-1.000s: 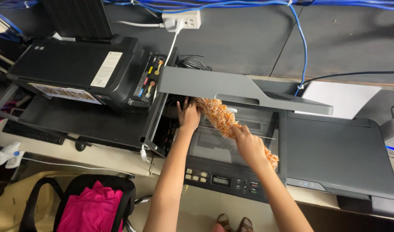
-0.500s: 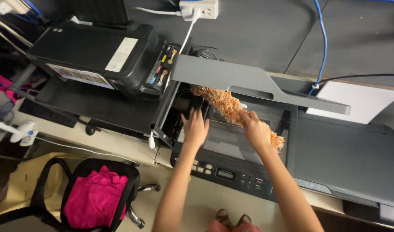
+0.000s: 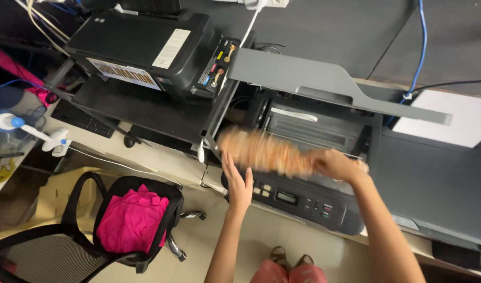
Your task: The person uses a fluffy duster to clean the exterior surfaces of two printers on a desk. They wipe the top, sides, and front of the devices, then open the scanner lid of one printer to dust the interior glass and cover before closing it.
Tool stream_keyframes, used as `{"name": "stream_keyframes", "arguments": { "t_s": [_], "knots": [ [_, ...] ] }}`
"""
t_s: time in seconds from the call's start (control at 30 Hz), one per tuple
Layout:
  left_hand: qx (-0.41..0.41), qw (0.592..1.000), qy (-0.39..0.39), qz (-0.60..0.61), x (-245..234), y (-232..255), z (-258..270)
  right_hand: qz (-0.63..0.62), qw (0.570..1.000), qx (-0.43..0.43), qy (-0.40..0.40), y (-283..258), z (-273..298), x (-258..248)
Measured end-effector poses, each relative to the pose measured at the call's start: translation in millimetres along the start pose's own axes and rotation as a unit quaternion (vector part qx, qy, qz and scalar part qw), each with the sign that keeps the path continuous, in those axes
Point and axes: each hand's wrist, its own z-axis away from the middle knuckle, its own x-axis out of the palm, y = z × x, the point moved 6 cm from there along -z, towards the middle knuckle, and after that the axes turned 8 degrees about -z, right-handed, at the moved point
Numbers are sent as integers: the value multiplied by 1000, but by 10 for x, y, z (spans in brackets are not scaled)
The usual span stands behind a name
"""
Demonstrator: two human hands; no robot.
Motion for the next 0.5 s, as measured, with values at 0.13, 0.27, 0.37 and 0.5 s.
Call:
{"name": "stream_keyframes", "arguments": {
  "t_s": [0.13, 0.27, 0.37, 0.5],
  "knots": [
    [20, 1000, 22, -10, -48, -18, 211, 61, 994, -32, 89, -53, 451, -129],
    [9, 1000, 25, -4, 13, -114, 343, 15, 992, 115, 55, -55, 740, -118],
    [14, 1000, 18, -20, 37, -69, 435, -42, 994, 100, 9, -165, 992, -111],
    [48, 997, 11, -54, 103, 13, 457, 54, 975, 120, 177, -293, 1175, -269]
  ]
}}
